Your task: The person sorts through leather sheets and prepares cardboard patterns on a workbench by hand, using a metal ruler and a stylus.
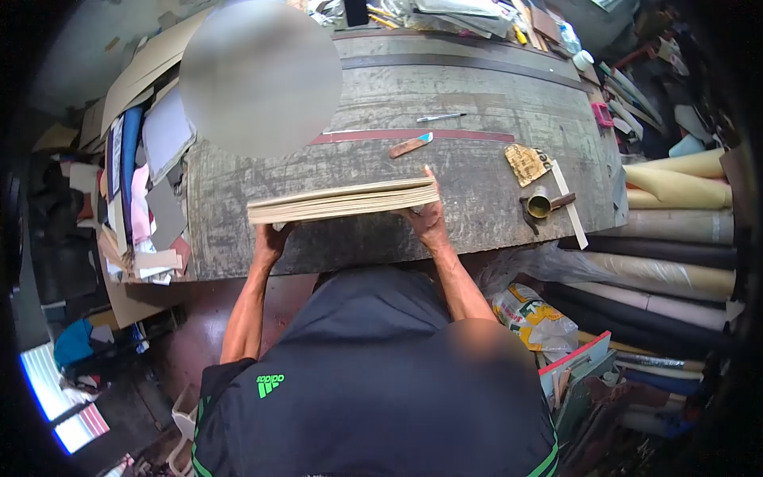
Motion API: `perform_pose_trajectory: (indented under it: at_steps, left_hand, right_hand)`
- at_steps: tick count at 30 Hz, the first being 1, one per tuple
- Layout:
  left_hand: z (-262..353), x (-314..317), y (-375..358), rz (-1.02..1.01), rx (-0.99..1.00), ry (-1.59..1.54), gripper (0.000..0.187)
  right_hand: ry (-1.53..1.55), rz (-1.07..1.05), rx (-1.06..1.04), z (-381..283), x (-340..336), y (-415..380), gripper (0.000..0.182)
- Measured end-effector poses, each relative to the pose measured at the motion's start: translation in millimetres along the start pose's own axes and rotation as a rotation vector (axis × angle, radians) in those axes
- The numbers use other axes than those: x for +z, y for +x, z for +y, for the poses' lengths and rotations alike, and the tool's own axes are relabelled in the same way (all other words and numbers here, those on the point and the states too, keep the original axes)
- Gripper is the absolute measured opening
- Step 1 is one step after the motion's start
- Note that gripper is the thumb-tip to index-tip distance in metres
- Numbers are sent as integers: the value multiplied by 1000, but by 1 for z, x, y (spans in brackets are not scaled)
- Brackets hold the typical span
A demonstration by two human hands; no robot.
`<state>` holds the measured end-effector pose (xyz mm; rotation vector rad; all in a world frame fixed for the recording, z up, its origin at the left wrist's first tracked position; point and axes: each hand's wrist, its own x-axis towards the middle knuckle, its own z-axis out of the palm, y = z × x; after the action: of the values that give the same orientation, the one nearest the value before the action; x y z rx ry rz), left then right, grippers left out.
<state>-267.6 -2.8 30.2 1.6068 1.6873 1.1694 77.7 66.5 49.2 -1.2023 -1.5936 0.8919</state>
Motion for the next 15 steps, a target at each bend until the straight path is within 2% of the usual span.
perform_pose_trajectory:
  at_steps: [1,3,4,5,7,8,9,11,13,14,15]
  left_hand:
    - [12,-1,2,28,99,-27,36]
    - [28,-5,-1,-26,18,40,35]
    - [12,5,-5,25,-315,-650,37]
    - [6,8,-9,31,-323,-650,37]
    - [-4,3,-14,-81,28,17,38]
    - [-43,11,-20,-79,-179,-305,39]
    - [-12,-2,-17,-173,0,71,35]
    - [-43,5,-22,-194,-2,-12,32]
    - [-47,9,-21,-235,-234,-334,36]
    - [-44,8,-19,-262,-247,-411,39]
    - [-58,14,-21,-235,-304,-466,34]
  right_hand:
    - [-10,17,1,3,-4,0,91]
    - [-323,-11,-225,6,-9,3,84]
    - [-445,-26,-580,-2,-15,13,72]
    - [-442,-35,-579,-1,-14,7,72]
    - [-134,-13,-191,7,-3,-4,59]
    - [-208,8,-393,20,-2,3,54]
    - [-171,20,-310,22,0,-1,52]
    - [-257,28,-400,6,-1,1,35]
    - [-329,2,-387,28,0,-7,37]
    - [-338,-83,-382,56,-4,-10,41]
    - [-363,-43,-447,45,-2,-5,40]
